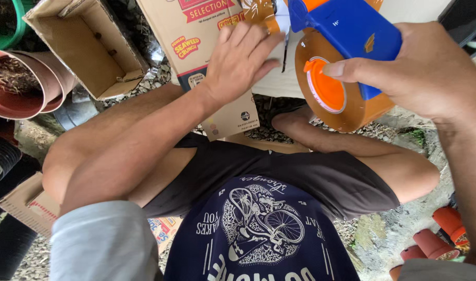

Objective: The person tapes a cardboard box with orange packing tape, then uses a metal ruler to score and fold the flaps. They cut the flaps with scissors to shape the box and fold it into a container.

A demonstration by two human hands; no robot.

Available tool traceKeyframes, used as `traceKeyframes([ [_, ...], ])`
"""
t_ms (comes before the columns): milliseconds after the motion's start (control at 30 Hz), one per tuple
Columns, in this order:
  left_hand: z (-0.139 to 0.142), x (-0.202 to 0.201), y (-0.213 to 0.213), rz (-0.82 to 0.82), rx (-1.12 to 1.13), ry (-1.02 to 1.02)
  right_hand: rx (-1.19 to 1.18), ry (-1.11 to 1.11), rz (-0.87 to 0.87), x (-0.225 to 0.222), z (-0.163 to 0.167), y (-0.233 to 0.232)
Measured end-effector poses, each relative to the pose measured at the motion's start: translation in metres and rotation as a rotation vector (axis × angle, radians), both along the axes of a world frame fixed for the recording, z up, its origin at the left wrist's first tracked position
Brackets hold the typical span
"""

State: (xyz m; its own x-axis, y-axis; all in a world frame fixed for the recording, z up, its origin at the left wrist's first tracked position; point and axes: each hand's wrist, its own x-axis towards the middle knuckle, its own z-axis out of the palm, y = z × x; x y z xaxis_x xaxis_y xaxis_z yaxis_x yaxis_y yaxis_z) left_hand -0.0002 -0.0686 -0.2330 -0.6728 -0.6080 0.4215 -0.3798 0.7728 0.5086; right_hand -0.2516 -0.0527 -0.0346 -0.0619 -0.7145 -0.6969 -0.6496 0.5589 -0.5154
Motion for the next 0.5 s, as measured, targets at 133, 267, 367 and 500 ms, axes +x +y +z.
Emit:
traceKeyframes([
  [133,0.0,-0.015,0.0,0.09,-0.002,0.053,0.018,0.05,-0.018,0.006,-0.005,0.011],
  [267,0.002,-0.026,0.001,0.18,0.055,0.115,0.024,0.048,-0.035,0.01,-0.012,0.018],
  [367,0.004,-0.032,0.002,0.224,0.08,0.11,0.01,0.024,-0.084,0.011,-0.017,0.029],
  [500,0.004,-0.041,0.003,0.281,0.123,0.16,-0.045,-0.038,-0.135,0.012,-0.028,0.044],
])
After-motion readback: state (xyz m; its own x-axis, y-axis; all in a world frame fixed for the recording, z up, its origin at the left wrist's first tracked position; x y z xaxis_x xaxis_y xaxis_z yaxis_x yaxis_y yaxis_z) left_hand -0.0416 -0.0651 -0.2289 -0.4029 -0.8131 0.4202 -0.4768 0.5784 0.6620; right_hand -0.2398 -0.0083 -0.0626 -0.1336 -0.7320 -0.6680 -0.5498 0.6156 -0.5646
